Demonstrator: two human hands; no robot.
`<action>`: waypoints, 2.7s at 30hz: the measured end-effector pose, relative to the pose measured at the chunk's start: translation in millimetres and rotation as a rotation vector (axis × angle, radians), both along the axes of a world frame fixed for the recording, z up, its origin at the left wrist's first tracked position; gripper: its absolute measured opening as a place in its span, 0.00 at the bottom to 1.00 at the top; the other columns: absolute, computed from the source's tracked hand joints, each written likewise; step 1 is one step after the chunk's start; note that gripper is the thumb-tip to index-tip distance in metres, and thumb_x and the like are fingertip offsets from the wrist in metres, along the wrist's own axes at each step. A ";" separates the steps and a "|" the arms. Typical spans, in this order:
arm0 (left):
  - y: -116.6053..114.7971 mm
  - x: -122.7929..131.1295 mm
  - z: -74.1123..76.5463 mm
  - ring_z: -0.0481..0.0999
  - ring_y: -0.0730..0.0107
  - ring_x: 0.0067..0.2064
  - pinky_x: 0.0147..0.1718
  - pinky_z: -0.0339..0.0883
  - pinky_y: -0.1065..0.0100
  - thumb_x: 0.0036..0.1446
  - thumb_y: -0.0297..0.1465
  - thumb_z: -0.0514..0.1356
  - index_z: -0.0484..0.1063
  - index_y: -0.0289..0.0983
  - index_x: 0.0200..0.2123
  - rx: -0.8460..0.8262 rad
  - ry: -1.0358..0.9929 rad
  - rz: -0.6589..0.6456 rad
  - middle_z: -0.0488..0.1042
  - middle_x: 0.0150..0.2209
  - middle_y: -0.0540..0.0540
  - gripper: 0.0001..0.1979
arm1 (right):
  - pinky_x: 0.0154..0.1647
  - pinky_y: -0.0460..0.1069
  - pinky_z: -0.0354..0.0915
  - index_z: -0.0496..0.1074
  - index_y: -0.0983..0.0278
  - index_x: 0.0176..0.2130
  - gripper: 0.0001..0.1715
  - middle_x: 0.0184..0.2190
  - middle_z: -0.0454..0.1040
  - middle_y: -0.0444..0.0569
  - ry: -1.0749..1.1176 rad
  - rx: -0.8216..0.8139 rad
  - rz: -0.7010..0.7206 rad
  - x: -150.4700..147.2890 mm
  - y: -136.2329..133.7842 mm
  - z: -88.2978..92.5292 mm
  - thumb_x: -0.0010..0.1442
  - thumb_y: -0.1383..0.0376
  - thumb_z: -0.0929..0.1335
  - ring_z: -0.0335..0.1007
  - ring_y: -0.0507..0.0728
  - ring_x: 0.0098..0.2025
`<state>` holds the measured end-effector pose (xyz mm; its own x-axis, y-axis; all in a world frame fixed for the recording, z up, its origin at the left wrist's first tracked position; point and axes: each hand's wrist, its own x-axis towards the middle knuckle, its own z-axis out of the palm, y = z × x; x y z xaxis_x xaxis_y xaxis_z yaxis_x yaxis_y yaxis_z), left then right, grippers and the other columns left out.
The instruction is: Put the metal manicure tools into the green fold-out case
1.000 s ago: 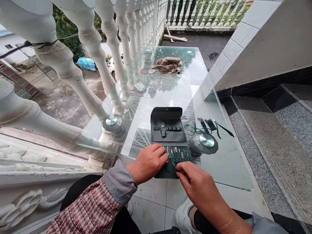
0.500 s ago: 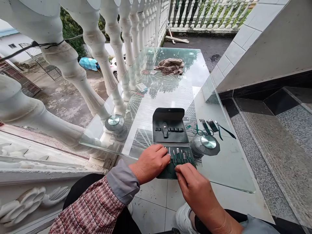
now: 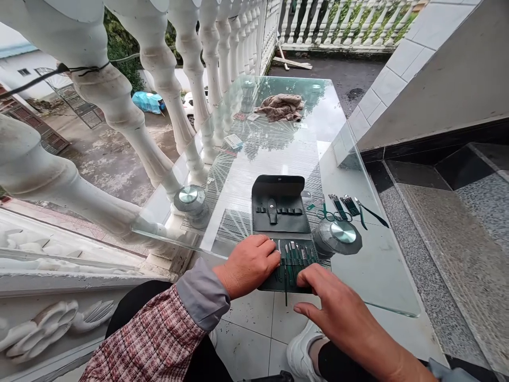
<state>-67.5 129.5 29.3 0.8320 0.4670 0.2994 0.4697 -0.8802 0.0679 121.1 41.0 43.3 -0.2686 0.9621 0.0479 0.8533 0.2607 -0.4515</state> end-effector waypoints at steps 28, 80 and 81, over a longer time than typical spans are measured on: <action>-0.1 0.2 -0.7 0.67 0.64 0.40 0.38 0.66 0.63 0.64 0.29 0.48 0.65 0.34 0.32 0.005 0.008 0.002 0.68 0.34 0.43 0.10 | 0.26 0.45 0.53 0.56 0.60 0.26 0.10 0.23 0.63 0.41 -0.008 0.180 -0.133 -18.5 -0.6 -10.9 0.56 0.68 0.63 0.59 0.51 0.26; -2.2 -14.3 4.6 0.71 0.63 0.41 0.46 0.69 0.63 0.64 0.40 0.48 0.71 0.32 0.28 0.057 -0.268 -0.327 0.70 0.30 0.43 0.21 | 0.51 0.57 0.61 0.73 0.66 0.44 0.14 0.46 0.72 0.55 -0.047 0.520 0.072 -18.9 -3.0 -23.0 0.60 0.68 0.62 0.62 0.61 0.51; -2.4 -14.9 6.4 0.71 0.63 0.41 0.46 0.69 0.63 0.64 0.40 0.48 0.71 0.32 0.30 0.053 -0.303 -0.317 0.70 0.30 0.43 0.21 | 0.51 0.57 0.62 0.73 0.66 0.45 0.15 0.46 0.72 0.56 -0.046 0.511 0.067 -18.2 -2.9 -22.4 0.60 0.69 0.62 0.62 0.61 0.51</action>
<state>-82.4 127.2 35.7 0.8028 0.1802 0.5684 0.1413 -0.9836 0.1122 102.9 38.1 20.9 -0.3420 0.7994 0.4940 0.8432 0.4931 -0.2141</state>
